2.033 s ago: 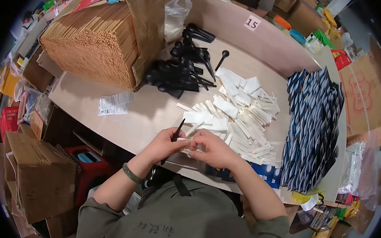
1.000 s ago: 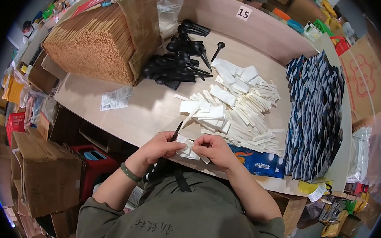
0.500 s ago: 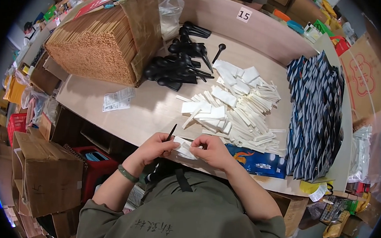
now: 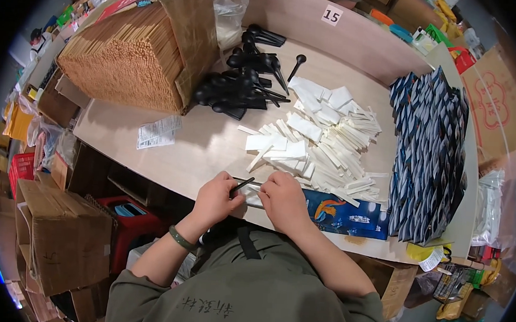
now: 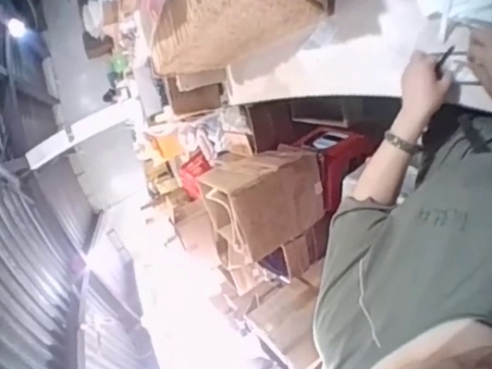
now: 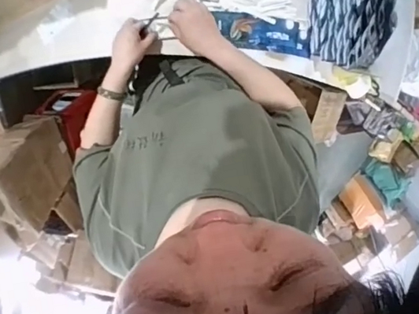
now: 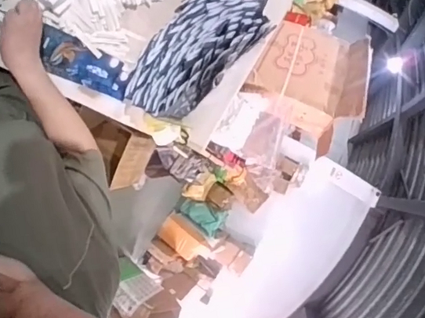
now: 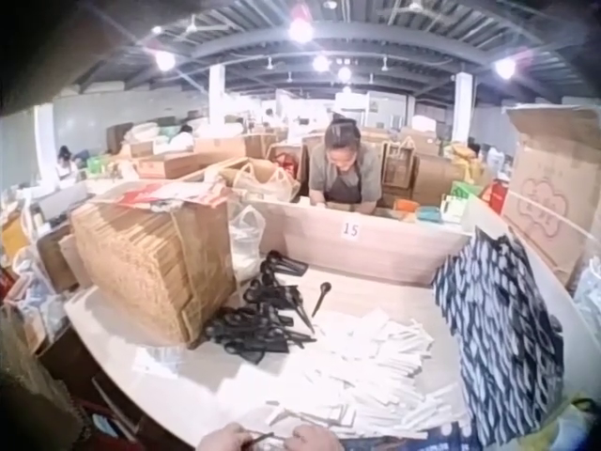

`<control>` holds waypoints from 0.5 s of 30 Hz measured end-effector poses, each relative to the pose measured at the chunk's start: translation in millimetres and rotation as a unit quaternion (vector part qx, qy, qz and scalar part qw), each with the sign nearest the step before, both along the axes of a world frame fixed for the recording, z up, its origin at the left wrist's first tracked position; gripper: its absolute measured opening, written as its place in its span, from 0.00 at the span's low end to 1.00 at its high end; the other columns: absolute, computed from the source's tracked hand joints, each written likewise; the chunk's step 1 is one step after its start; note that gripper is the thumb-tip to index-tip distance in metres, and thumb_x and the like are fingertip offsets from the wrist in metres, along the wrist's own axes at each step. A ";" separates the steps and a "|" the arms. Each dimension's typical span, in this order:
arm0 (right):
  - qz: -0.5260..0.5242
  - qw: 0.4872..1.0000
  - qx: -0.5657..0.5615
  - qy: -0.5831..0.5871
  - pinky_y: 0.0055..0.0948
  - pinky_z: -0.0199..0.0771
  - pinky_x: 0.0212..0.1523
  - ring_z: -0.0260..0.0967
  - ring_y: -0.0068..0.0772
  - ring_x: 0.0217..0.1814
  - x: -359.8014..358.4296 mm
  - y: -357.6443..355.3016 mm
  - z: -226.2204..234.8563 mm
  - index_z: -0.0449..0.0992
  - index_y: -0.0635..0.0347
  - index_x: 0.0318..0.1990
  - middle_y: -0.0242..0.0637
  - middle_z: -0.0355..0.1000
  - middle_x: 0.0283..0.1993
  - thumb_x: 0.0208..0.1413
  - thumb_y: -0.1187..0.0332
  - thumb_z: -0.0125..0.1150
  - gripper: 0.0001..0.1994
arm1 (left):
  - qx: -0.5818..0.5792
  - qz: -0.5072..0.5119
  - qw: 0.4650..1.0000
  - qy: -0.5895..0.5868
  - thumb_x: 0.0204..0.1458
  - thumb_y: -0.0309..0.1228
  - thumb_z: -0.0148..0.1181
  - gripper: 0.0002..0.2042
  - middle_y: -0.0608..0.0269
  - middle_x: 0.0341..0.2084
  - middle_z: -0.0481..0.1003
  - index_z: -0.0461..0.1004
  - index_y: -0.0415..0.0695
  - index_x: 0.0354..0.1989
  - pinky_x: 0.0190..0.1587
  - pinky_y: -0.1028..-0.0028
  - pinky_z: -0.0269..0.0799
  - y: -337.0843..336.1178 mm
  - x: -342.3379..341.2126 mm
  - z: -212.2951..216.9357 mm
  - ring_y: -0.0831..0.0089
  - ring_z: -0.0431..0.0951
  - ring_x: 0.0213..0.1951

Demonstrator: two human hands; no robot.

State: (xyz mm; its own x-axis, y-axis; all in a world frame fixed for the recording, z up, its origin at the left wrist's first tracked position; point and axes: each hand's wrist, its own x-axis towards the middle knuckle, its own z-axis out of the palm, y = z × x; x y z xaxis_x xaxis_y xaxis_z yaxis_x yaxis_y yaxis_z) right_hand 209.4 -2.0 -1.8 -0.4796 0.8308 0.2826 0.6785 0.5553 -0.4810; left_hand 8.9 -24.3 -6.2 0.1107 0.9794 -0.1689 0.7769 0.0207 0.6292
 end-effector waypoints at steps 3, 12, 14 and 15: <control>0.019 0.977 -0.189 0.100 0.45 0.72 0.41 0.71 0.49 0.41 -1.9 2.9 -3.8 0.77 0.59 0.30 0.43 0.70 0.37 0.54 0.70 0.62 0.04 | 0.019 -0.001 1.000 0.015 0.48 0.38 0.66 0.13 0.54 0.31 0.72 0.75 0.41 0.30 0.38 0.59 0.73 0.7 -0.2 3.0 0.53 0.77 0.35; 0.064 0.993 0.010 -0.103 0.41 0.70 0.40 0.70 0.48 0.40 -0.1 3.4 -20.3 0.73 0.56 0.41 0.40 0.71 0.36 0.55 0.66 0.63 0.09 | 0.121 -0.036 0.992 -0.010 0.58 0.28 0.53 0.04 0.54 0.29 0.75 0.72 0.43 0.37 0.37 0.58 0.71 14.7 -16.0 38.9 0.50 0.76 0.36; 0.019 1.000 0.013 0.010 0.39 0.68 0.41 0.69 0.48 0.41 6.1 4.3 -14.1 0.72 0.57 0.37 0.40 0.70 0.36 0.51 0.66 0.67 0.10 | 0.128 -0.090 0.988 -0.006 0.57 0.27 0.54 0.03 0.55 0.31 0.76 0.72 0.43 0.37 0.37 0.59 0.71 21.8 -8.2 37.4 0.51 0.77 0.36; 0.017 1.000 0.013 0.009 0.39 0.68 0.41 0.69 0.48 0.41 12.8 3.0 -11.0 0.72 0.57 0.37 0.40 0.70 0.36 0.51 0.66 0.67 0.10 | 0.137 -0.150 0.979 -0.016 0.55 0.26 0.56 0.03 0.56 0.32 0.76 0.73 0.42 0.35 0.38 0.60 0.72 25.6 -4.9 31.9 0.53 0.77 0.37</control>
